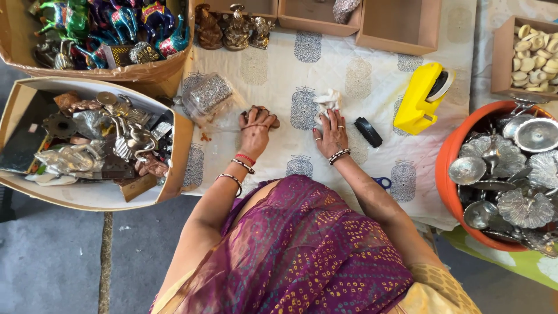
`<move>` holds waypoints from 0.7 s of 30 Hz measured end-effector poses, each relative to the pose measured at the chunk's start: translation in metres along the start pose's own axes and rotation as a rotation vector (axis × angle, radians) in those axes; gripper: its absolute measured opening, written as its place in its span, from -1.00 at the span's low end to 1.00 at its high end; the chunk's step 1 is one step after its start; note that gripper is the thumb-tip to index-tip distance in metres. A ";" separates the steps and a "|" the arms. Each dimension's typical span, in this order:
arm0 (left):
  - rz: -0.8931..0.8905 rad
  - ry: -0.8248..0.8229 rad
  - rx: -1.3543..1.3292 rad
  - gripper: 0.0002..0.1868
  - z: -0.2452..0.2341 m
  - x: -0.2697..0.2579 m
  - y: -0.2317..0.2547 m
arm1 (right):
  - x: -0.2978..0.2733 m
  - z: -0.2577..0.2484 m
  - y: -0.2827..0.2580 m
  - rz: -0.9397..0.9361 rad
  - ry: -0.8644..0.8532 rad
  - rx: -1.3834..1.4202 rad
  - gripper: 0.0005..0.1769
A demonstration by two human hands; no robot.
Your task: Cleaning and wrapping small brass statues for packing.
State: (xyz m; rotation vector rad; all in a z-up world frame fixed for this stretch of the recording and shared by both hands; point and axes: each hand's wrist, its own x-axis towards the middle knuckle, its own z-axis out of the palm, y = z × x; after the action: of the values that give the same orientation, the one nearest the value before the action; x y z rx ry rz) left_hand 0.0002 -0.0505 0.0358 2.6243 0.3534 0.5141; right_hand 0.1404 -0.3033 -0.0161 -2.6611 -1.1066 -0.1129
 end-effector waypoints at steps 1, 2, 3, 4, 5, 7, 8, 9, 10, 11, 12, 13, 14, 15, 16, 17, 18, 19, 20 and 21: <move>0.093 -0.003 0.075 -0.74 0.003 -0.002 -0.001 | -0.001 0.000 0.000 0.007 -0.009 -0.007 -0.32; 0.100 -0.003 0.076 -0.74 -0.003 0.001 0.000 | 0.002 -0.001 -0.001 0.012 -0.004 -0.007 -0.32; 0.058 0.000 0.009 -0.76 -0.008 0.004 0.002 | 0.004 -0.002 -0.001 0.013 -0.006 -0.012 -0.32; 0.013 -0.003 -0.059 -0.79 -0.012 0.003 0.004 | 0.003 -0.003 -0.002 0.015 -0.012 -0.017 -0.33; 0.017 -0.008 -0.059 -0.79 -0.014 0.004 0.004 | 0.001 -0.002 -0.003 0.021 -0.012 -0.016 -0.33; 0.015 0.020 -0.093 -0.70 -0.020 0.011 0.004 | 0.002 -0.002 -0.003 0.025 -0.022 -0.024 -0.33; 0.019 0.018 -0.092 -0.70 -0.014 0.013 0.001 | 0.002 -0.003 -0.003 0.029 -0.019 -0.022 -0.33; 0.012 0.050 -0.153 -0.68 -0.008 0.014 -0.002 | 0.003 -0.003 -0.004 0.035 -0.028 -0.028 -0.34; 0.004 0.081 -0.214 -0.65 -0.002 0.015 -0.004 | 0.002 -0.004 -0.005 0.040 -0.038 -0.033 -0.34; 0.006 0.078 -0.212 -0.65 0.004 0.016 -0.010 | 0.002 -0.005 -0.006 0.043 -0.037 -0.031 -0.34; -0.030 0.056 -0.336 -0.66 0.010 0.017 -0.017 | 0.003 -0.005 -0.007 0.049 -0.046 -0.035 -0.35; -0.066 0.034 -0.459 -0.67 0.016 0.019 -0.024 | 0.003 -0.006 -0.007 0.055 -0.055 -0.039 -0.35; -0.064 0.031 -0.460 -0.67 0.009 0.020 -0.027 | 0.003 -0.006 -0.008 0.059 -0.055 -0.039 -0.35; -0.100 -0.034 -0.472 -0.64 0.003 0.021 -0.030 | 0.002 -0.005 -0.008 0.063 -0.061 -0.045 -0.34; -0.137 -0.099 -0.484 -0.62 -0.004 0.022 -0.032 | 0.002 -0.005 -0.008 0.068 -0.067 -0.053 -0.34; -0.135 -0.102 -0.486 -0.62 -0.011 0.023 -0.033 | 0.003 -0.005 -0.008 0.071 -0.067 -0.054 -0.34; 0.002 -0.010 -0.412 -0.65 -0.018 0.022 -0.034 | 0.003 -0.005 -0.008 0.074 -0.071 -0.058 -0.34; 0.138 0.081 -0.337 -0.69 -0.025 0.022 -0.036 | 0.003 -0.005 -0.008 0.076 -0.076 -0.062 -0.34; 0.129 0.078 -0.337 -0.69 -0.032 0.024 -0.035 | 0.004 -0.007 -0.009 0.073 -0.084 -0.060 -0.34; 0.167 0.081 -0.305 -0.65 -0.039 0.025 -0.035 | 0.005 -0.008 -0.010 0.082 -0.091 -0.065 -0.35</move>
State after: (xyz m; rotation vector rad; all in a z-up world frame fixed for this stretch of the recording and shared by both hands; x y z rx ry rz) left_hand 0.0015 0.0022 0.0595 2.3521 0.0717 0.6744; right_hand 0.1366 -0.2951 -0.0056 -2.7907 -1.0351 -0.0126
